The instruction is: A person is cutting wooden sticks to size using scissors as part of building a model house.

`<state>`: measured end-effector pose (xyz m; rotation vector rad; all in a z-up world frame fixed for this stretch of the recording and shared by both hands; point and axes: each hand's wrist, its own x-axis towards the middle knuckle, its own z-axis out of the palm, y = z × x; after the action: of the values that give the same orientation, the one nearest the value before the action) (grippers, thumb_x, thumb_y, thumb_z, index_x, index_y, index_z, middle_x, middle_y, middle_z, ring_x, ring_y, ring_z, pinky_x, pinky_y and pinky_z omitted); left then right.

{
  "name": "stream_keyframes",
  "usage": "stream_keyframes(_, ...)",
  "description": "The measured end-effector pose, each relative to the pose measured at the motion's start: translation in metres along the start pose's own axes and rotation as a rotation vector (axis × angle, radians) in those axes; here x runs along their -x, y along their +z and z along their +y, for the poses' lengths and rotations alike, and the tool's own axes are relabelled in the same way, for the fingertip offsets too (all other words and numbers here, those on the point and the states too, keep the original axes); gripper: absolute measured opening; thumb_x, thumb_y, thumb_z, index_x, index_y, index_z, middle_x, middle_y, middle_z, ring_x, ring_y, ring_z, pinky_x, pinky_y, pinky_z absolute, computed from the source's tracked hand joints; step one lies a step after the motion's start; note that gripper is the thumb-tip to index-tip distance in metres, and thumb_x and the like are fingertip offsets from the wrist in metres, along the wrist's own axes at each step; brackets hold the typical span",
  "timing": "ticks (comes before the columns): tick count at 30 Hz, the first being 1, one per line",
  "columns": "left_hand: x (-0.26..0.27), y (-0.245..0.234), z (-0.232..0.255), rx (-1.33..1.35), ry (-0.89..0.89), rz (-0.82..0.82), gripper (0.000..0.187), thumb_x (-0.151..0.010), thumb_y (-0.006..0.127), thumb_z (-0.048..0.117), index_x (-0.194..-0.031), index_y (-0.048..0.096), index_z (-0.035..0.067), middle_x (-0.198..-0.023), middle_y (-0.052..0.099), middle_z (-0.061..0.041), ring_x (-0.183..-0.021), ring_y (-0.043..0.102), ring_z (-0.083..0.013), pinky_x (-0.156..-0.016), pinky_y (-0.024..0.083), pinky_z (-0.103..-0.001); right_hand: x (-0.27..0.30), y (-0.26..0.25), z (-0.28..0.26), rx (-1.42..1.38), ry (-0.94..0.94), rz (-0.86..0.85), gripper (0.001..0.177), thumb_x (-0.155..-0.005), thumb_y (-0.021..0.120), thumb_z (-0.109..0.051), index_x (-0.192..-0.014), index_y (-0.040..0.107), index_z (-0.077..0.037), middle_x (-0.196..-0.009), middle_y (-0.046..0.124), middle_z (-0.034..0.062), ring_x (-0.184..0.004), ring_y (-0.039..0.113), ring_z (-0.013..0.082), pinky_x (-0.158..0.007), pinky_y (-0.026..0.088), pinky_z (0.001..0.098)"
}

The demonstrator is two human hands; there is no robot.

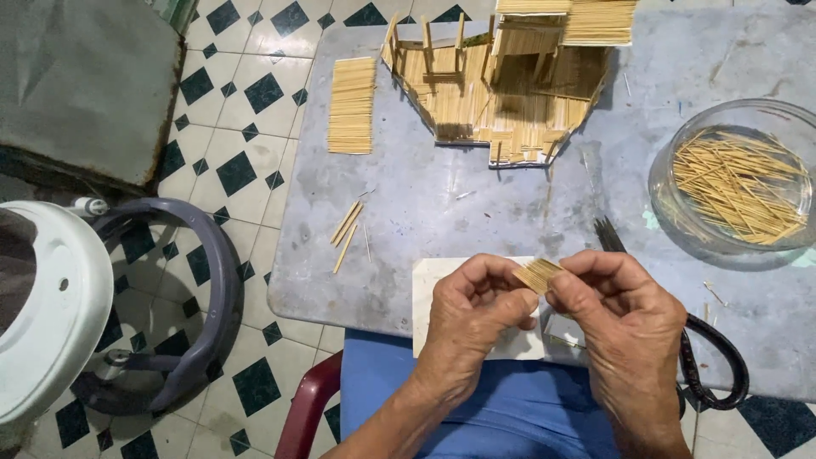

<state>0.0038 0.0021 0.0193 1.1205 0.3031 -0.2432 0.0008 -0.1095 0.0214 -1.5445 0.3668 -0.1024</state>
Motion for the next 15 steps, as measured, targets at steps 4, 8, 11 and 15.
stream_keyframes(4, -0.002, 0.003, -0.001, 0.018, -0.002, 0.049, 0.01, -0.067, 0.063, 0.007, -0.071, 0.056, 0.003, -0.07, 0.055, -0.004, -0.059, 0.051, -0.0093, -0.05, 0.05, -0.023, -0.002, 0.002, 0.008, -0.223, 0.077, -0.003, 0.015, -0.073, 0.059, -0.004, -0.086, 0.055, 0.002, -0.061, 0.054, 0.0104, -0.053, 0.053, 0.0131, -0.057, 0.044, 0.0179)
stream_keyframes(8, -0.003, 0.004, 0.0, -0.045, 0.034, 0.096, 0.006, -0.066, 0.062, 0.006, -0.067, 0.056, 0.003, -0.064, 0.054, -0.003, -0.051, 0.047, -0.0084, -0.047, 0.048, -0.022, -0.003, 0.002, 0.014, -0.385, 0.174, -0.034, 0.02, -0.071, 0.06, -0.003, -0.089, 0.052, 0.001, -0.059, 0.053, 0.0092, -0.052, 0.053, 0.0136, -0.056, 0.045, 0.0187)
stream_keyframes(11, -0.002, 0.002, 0.003, -0.129, 0.06, 0.12, 0.006, -0.065, 0.061, 0.008, -0.065, 0.055, 0.005, -0.062, 0.053, -0.001, -0.051, 0.045, -0.0073, -0.049, 0.046, -0.021, -0.003, 0.003, 0.018, -0.352, 0.146, -0.059, 0.026, -0.069, 0.06, -0.004, -0.092, 0.049, 0.0, -0.061, 0.053, 0.0095, -0.051, 0.051, 0.0131, -0.056, 0.043, 0.0193)
stream_keyframes(15, -0.003, -0.006, -0.004, -0.301, 0.141, 0.093, 0.007, -0.067, 0.061, 0.008, -0.065, 0.054, 0.009, -0.059, 0.05, 0.004, -0.051, 0.04, -0.001, -0.042, 0.033, -0.014, 0.0, 0.0, 0.016, -0.171, 0.118, -0.088, 0.032, -0.065, 0.06, -0.003, -0.096, 0.051, -0.002, -0.075, 0.054, 0.0073, -0.068, 0.051, 0.0106, -0.063, 0.042, 0.0181)
